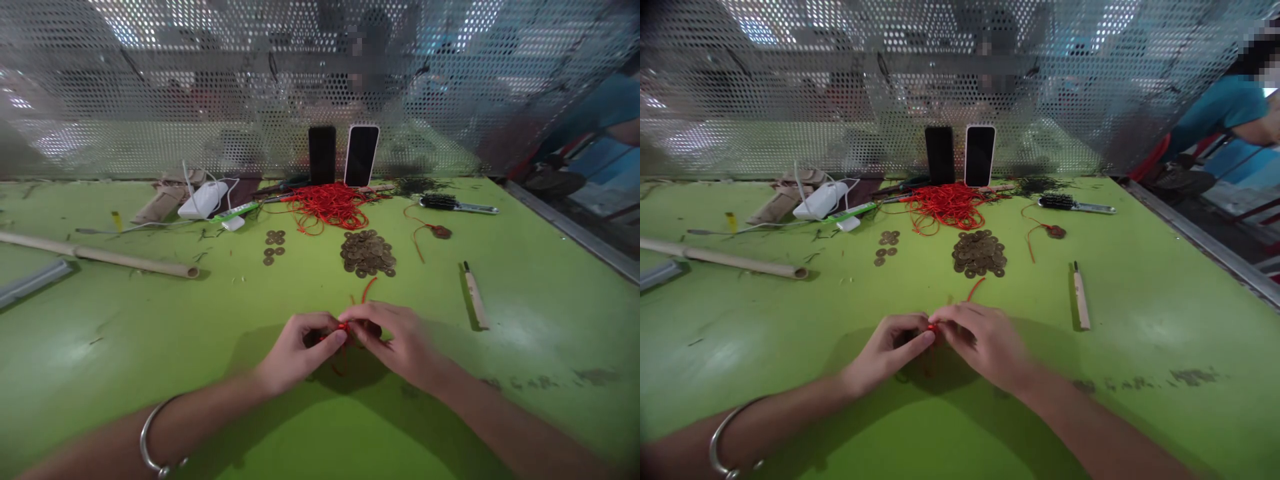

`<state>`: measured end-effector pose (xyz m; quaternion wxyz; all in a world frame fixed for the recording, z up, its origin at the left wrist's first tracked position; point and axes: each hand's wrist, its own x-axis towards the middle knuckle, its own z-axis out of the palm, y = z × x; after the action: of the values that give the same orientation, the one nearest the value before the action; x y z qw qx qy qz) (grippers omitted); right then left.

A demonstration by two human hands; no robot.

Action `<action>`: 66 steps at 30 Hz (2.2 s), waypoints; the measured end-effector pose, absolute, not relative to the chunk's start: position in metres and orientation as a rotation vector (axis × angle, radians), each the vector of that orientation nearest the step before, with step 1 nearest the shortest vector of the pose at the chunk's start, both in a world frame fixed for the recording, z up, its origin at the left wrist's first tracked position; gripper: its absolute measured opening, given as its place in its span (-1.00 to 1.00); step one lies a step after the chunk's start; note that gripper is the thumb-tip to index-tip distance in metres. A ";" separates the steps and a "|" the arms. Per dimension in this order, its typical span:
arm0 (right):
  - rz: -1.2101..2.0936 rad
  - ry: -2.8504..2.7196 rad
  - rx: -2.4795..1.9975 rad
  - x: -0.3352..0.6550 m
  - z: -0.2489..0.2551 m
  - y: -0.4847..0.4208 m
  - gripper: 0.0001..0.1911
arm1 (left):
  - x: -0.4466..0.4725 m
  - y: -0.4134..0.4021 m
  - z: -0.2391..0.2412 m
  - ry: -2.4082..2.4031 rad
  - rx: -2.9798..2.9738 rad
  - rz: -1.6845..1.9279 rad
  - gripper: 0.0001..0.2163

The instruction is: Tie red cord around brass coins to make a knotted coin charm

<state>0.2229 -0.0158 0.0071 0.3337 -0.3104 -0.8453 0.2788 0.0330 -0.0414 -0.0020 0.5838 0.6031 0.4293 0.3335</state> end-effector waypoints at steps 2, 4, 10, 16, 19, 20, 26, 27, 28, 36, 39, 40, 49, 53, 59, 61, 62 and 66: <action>0.720 -2.193 -0.825 0.223 0.006 -0.016 -0.87 | 0.033 -0.041 -0.002 1.004 1.411 0.770 -0.73; 0.684 -2.154 -0.859 0.222 0.006 -0.015 -0.89 | 0.033 -0.041 -0.001 1.009 1.419 0.773 -0.73; 0.690 -2.127 -0.875 0.223 0.008 -0.014 -0.83 | 0.032 -0.042 -0.003 1.019 1.430 0.779 -0.73; 0.737 -2.209 -0.789 0.222 0.006 -0.016 -0.76 | 0.033 -0.041 -0.003 0.997 1.386 0.781 -0.75; 0.736 -2.185 -0.814 0.222 0.005 -0.015 -0.84 | 0.033 -0.041 -0.001 0.996 1.434 0.774 -0.74; 0.734 -2.183 -0.817 0.223 0.005 -0.014 -0.85 | 0.033 -0.041 0.000 0.996 1.445 0.772 -0.74; 0.734 -2.218 -0.856 0.223 0.004 -0.014 -0.88 | 0.033 -0.040 -0.001 1.012 1.444 0.761 -0.73; 0.728 -2.209 -0.876 0.223 0.004 -0.014 -0.89 | 0.033 -0.040 -0.001 1.015 1.440 0.763 -0.73; 0.718 -2.194 -0.896 0.223 0.003 -0.014 -0.89 | 0.033 -0.040 -0.001 1.017 1.432 0.765 -0.73; 0.765 -2.213 -0.888 0.225 0.002 -0.013 -0.84 | 0.033 -0.040 -0.002 1.007 1.404 0.770 -0.73; 0.757 -2.223 -0.868 0.225 0.003 -0.014 -0.87 | 0.032 -0.040 -0.003 1.001 1.417 0.779 -0.72; 0.747 -2.213 -0.872 0.225 0.003 -0.015 -0.89 | 0.032 -0.040 -0.003 1.001 1.419 0.781 -0.71; 0.751 -2.024 -0.974 0.225 0.009 -0.009 -0.88 | 0.033 -0.040 0.001 0.997 1.464 0.706 -0.72; 0.783 -2.137 -0.884 0.226 0.008 -0.009 -0.77 | 0.033 -0.040 -0.002 1.006 1.428 0.755 -0.73; 0.722 -2.235 -0.834 0.224 0.004 -0.011 -0.87 | 0.033 -0.040 0.000 1.009 1.401 0.776 -0.73; 0.724 -2.231 -0.835 0.223 0.005 -0.010 -0.89 | 0.034 -0.040 0.001 1.015 1.390 0.777 -0.72; 0.729 -2.219 -0.838 0.223 0.006 -0.010 -0.89 | 0.034 -0.040 0.001 1.016 1.387 0.781 -0.72; 0.761 -2.117 -0.925 0.224 0.009 -0.008 -0.90 | 0.034 -0.040 0.000 1.010 1.433 0.747 -0.72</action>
<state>0.2243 -0.0077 0.0092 0.3473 -0.3567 -0.8161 0.2935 0.0337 -0.0402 -0.0002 0.5793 0.6128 0.4321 0.3196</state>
